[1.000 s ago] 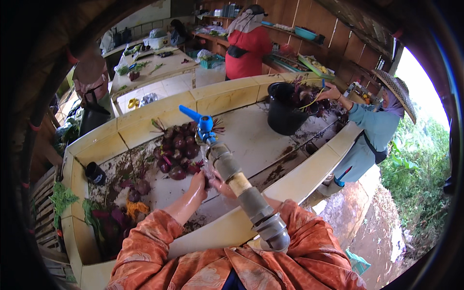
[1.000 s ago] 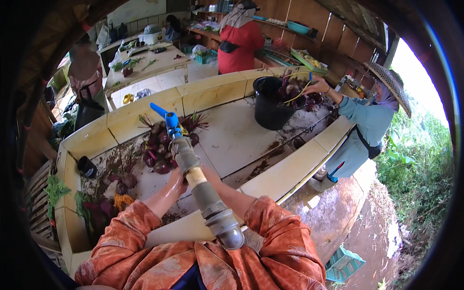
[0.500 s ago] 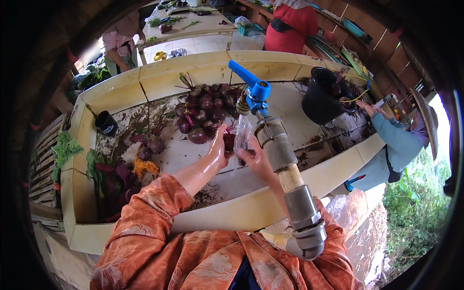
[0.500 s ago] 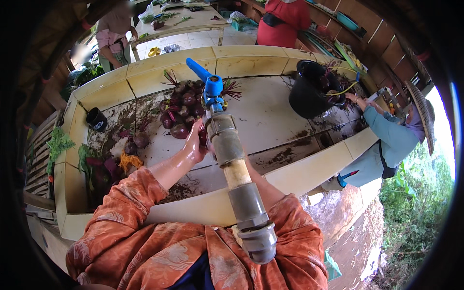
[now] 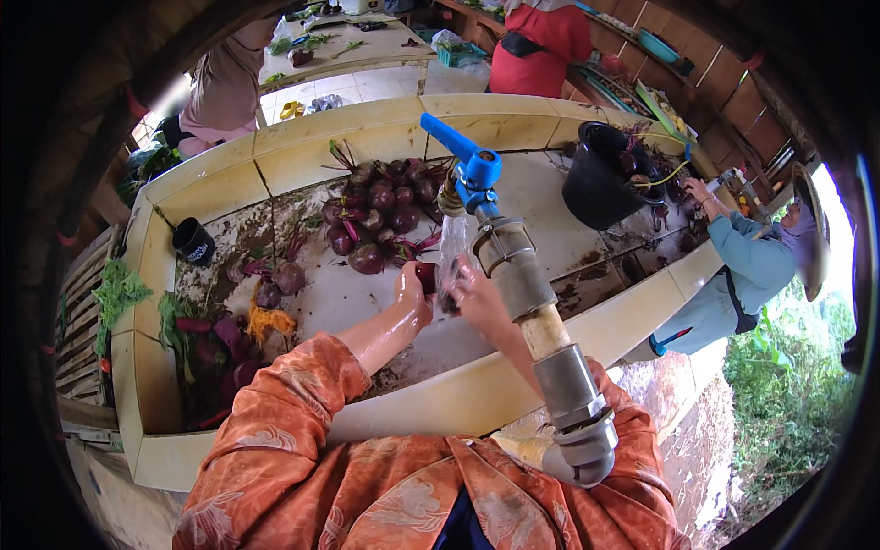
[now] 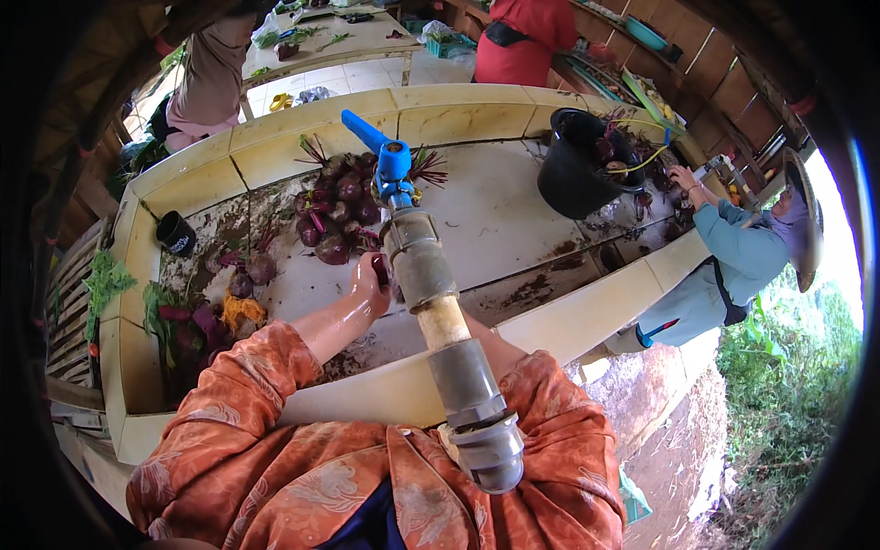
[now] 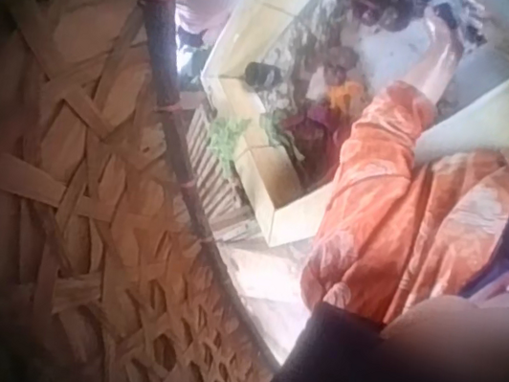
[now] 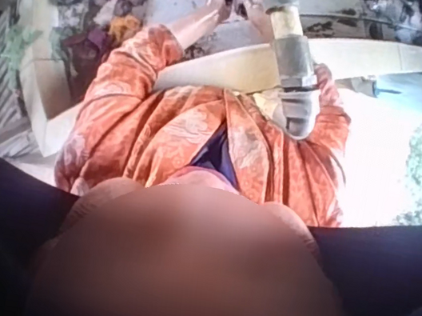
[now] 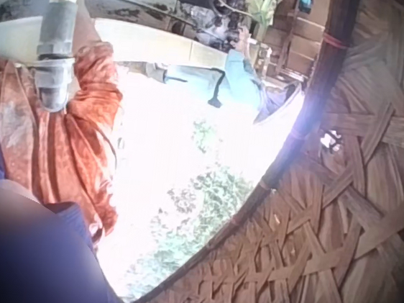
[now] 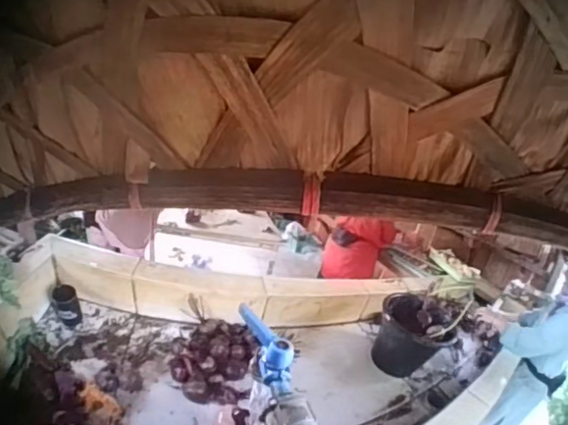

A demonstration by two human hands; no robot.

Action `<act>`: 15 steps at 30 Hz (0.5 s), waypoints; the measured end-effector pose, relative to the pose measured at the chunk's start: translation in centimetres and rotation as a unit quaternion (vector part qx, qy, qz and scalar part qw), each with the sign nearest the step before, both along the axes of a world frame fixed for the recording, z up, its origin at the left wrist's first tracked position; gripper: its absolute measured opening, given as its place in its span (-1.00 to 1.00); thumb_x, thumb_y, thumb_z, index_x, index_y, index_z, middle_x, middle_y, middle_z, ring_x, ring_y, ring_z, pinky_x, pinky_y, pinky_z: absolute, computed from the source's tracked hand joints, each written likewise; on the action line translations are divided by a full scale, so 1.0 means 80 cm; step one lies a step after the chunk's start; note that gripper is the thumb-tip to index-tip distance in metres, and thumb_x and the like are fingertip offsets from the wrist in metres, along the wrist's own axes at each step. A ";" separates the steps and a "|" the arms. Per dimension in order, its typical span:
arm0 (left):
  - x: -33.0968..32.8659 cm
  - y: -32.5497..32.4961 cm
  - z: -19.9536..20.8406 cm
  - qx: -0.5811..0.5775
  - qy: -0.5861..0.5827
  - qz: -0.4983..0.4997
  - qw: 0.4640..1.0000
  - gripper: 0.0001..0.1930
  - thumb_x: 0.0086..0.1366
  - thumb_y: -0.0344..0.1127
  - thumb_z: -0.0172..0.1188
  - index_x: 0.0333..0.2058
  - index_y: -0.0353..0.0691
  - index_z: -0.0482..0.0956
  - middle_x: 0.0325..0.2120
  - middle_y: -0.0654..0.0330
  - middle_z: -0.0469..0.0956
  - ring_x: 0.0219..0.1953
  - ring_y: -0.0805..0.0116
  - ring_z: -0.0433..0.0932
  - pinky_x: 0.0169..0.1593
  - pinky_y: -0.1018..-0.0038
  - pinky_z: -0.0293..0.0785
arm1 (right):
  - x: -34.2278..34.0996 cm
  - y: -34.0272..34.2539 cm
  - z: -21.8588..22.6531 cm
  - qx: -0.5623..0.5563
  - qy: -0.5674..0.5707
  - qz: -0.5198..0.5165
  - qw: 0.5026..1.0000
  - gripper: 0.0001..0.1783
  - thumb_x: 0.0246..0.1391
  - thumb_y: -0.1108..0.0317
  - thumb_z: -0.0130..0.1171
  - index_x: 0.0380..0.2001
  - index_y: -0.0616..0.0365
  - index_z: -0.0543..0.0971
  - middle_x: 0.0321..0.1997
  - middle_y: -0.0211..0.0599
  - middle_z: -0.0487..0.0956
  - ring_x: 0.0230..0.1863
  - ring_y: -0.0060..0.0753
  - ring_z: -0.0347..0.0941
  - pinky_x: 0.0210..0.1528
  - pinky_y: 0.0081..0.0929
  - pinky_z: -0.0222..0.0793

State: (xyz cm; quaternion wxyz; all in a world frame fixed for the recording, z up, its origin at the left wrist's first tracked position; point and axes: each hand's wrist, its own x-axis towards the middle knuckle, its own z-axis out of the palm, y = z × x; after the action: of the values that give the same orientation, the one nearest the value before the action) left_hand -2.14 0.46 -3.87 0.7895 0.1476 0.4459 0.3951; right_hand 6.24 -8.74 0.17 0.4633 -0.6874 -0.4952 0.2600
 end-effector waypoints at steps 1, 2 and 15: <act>-0.001 -0.002 0.001 -0.004 0.004 -0.004 1.000 -0.78 0.11 -0.14 -0.03 -0.42 -0.15 0.42 -0.55 0.23 0.45 -0.53 0.36 0.43 -0.48 0.45 0.36 | 0.005 0.003 0.000 0.009 -0.015 0.020 1.000 -0.47 0.09 0.35 0.03 0.12 0.27 0.22 -0.20 -0.19 0.50 -0.15 -0.52 0.37 -0.17 -0.51 0.31; -0.002 -0.002 0.003 -0.001 0.006 0.000 1.000 -0.79 0.10 -0.14 -0.02 -0.42 -0.15 0.42 -0.55 0.24 0.45 -0.53 0.37 0.43 -0.49 0.46 0.35 | 0.007 0.002 -0.003 0.019 -0.029 0.040 0.999 -0.49 0.10 0.34 0.01 0.12 0.25 0.23 -0.20 -0.20 0.51 -0.16 -0.54 0.37 -0.17 -0.51 0.32; -0.041 0.034 0.044 -0.081 -0.215 -0.224 0.947 -0.76 0.07 -0.03 0.10 -0.42 -0.05 0.51 -0.53 0.32 0.53 -0.48 0.37 0.51 -0.59 0.52 0.39 | 0.064 0.051 0.000 -0.082 0.340 0.123 0.929 -0.58 0.08 0.35 0.04 0.02 0.19 0.33 -0.16 -0.27 0.48 -0.14 -0.47 0.36 -0.12 -0.45 0.29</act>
State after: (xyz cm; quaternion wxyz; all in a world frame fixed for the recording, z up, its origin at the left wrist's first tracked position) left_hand -5.45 3.14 -0.36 0.9441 0.0913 0.2515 0.1928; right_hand 11.38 -4.65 0.15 0.5101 -0.5275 -0.3653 0.5728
